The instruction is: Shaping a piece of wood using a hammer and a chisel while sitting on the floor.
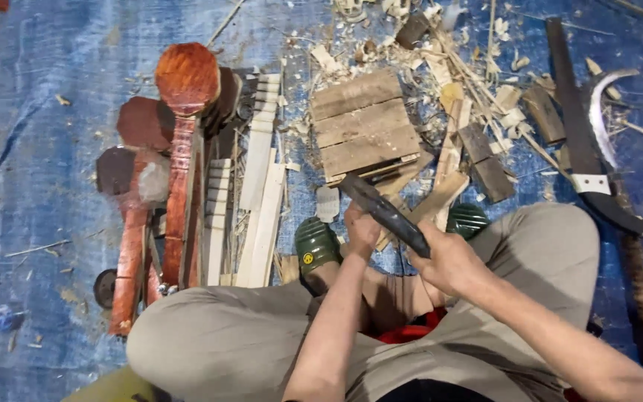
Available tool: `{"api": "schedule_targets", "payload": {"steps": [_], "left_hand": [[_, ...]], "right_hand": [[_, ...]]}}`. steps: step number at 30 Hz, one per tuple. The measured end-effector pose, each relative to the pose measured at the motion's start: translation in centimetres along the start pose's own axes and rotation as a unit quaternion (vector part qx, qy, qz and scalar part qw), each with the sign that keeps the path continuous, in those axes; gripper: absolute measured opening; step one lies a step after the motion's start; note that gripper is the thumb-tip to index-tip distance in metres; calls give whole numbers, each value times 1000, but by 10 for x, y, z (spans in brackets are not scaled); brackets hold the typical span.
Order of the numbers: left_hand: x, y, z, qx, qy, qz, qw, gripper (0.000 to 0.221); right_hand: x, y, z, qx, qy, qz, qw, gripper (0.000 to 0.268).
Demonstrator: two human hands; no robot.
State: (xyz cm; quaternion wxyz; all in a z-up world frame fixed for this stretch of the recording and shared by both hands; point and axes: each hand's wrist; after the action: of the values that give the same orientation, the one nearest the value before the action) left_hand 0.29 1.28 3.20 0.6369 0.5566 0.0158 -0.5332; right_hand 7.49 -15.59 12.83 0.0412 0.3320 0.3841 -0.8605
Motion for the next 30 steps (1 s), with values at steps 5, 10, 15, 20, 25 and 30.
{"api": "schedule_targets", "payload": {"steps": [5,10,15,20,25,30], "left_hand": [[34,-34,-10,-9,81,188,979,18],[40,-35,-9,118,193,214,950,23],[31,-39,-17,91,97,-8,991,12],[40,-41,-18,3,83,115,990,17],[14,1,-2,29,100,123,987,22],[24,-3,1,24,114,166,979,21]], "right_hand": [[-54,-86,66,-88,72,-139,984,40],[-37,-65,67,-327,269,-247,872,23],[29,57,-15,4,47,118,992,58],[-17,-36,23,6,62,-18,998,36],[-69,-117,78,-12,125,-189,974,22],[-11,-32,32,-309,340,-15,888,18]]}}
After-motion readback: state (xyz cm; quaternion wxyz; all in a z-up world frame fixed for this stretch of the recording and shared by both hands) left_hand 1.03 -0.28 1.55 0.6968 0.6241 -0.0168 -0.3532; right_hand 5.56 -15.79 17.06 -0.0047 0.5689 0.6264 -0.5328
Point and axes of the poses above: each hand's wrist, its own z-axis away from the middle knuckle, its own x-axis out of the palm, y = z × x, and after that the axes turned 5 degrees about -z, right-handed
